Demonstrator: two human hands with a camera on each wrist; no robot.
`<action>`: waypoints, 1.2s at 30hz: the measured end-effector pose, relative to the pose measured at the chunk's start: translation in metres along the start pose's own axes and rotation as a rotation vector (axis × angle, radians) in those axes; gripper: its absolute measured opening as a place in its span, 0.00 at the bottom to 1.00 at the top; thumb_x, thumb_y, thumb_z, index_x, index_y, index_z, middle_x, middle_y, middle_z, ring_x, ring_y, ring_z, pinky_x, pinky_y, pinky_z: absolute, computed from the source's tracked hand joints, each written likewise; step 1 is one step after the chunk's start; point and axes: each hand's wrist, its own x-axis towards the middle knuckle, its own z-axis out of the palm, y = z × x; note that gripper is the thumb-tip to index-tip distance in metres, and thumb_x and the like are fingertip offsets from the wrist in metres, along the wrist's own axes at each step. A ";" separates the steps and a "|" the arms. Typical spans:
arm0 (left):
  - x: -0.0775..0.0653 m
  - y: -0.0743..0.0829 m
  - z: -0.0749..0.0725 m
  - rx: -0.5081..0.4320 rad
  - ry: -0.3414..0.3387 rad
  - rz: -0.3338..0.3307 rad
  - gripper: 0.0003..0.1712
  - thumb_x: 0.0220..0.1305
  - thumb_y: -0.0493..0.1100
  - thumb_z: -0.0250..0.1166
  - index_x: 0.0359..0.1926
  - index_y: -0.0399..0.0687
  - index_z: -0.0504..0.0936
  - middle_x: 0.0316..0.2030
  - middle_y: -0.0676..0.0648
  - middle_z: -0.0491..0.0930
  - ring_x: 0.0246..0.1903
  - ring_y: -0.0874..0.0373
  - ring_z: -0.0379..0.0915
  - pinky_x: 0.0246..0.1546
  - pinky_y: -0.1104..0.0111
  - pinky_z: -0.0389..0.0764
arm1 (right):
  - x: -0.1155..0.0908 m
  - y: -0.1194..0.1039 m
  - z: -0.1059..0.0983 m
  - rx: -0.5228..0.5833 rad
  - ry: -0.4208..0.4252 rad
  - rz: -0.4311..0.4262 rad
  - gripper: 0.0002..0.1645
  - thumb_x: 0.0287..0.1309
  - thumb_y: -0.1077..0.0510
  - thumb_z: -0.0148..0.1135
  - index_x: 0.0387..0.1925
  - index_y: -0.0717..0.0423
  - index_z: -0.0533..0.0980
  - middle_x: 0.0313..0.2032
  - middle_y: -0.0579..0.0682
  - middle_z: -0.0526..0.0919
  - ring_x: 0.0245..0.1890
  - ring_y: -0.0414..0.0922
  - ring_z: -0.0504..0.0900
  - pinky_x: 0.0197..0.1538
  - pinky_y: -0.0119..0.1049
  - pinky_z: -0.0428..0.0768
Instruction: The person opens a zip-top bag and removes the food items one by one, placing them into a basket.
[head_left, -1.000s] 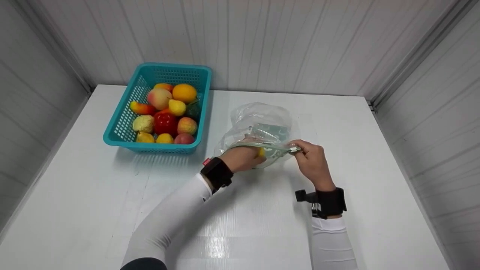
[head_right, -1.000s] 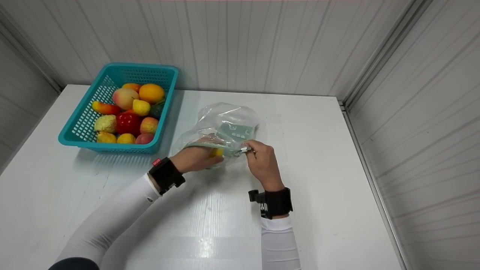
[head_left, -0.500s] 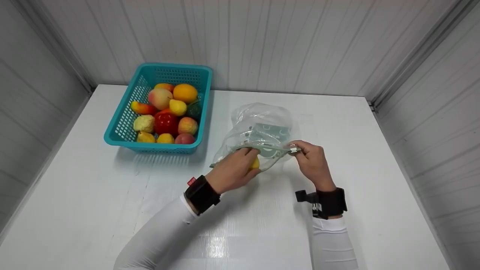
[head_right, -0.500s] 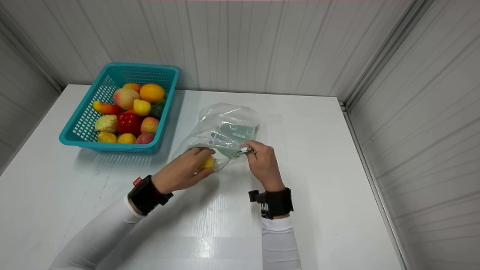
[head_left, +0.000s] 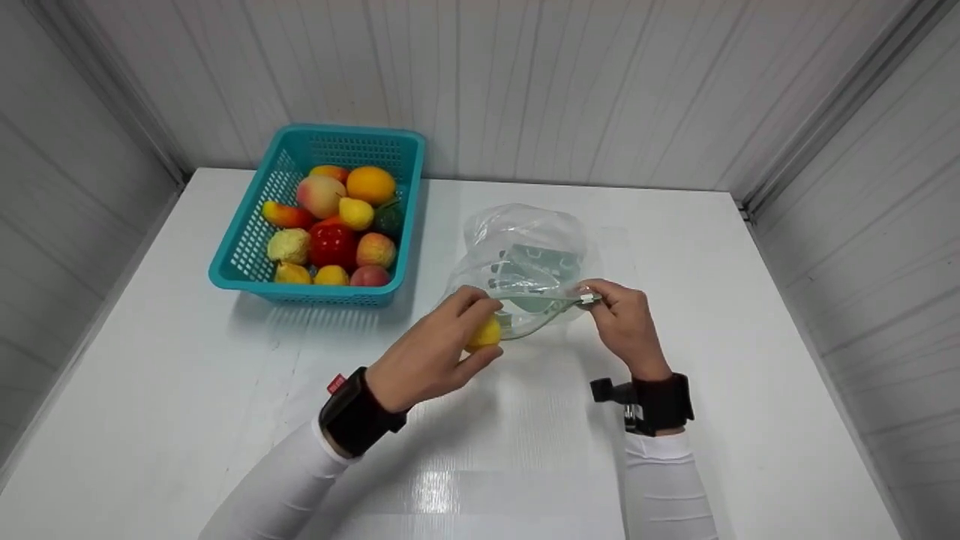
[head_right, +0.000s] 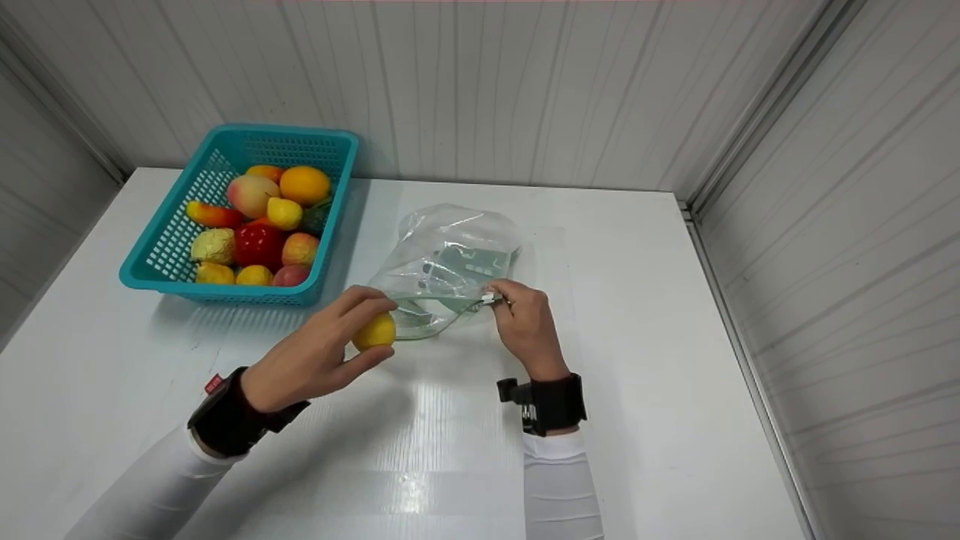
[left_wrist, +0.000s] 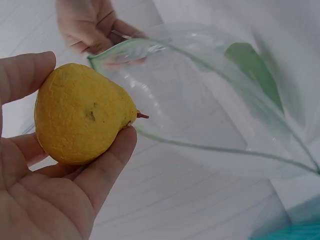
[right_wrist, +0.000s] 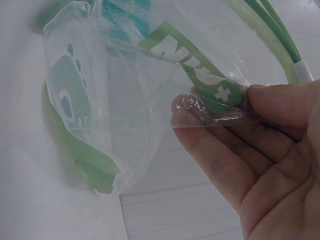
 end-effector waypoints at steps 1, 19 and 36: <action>-0.002 0.001 -0.004 -0.007 0.013 0.004 0.27 0.67 0.46 0.72 0.63 0.43 0.75 0.55 0.44 0.74 0.46 0.55 0.74 0.48 0.68 0.82 | 0.000 0.000 0.000 0.004 -0.002 0.002 0.14 0.66 0.73 0.57 0.43 0.63 0.87 0.38 0.59 0.90 0.33 0.47 0.84 0.39 0.24 0.76; 0.016 -0.019 -0.087 0.094 0.090 -0.110 0.31 0.67 0.46 0.72 0.66 0.39 0.73 0.55 0.40 0.73 0.49 0.50 0.72 0.50 0.62 0.83 | 0.001 -0.001 0.002 -0.011 -0.004 0.005 0.14 0.65 0.73 0.57 0.44 0.64 0.87 0.37 0.58 0.90 0.25 0.37 0.75 0.35 0.25 0.73; 0.080 -0.103 -0.117 0.172 0.145 -0.329 0.29 0.71 0.47 0.68 0.65 0.36 0.75 0.59 0.36 0.79 0.50 0.41 0.70 0.49 0.52 0.76 | -0.004 0.000 -0.001 -0.006 0.000 0.028 0.18 0.63 0.76 0.54 0.43 0.64 0.87 0.36 0.55 0.91 0.28 0.35 0.78 0.35 0.24 0.74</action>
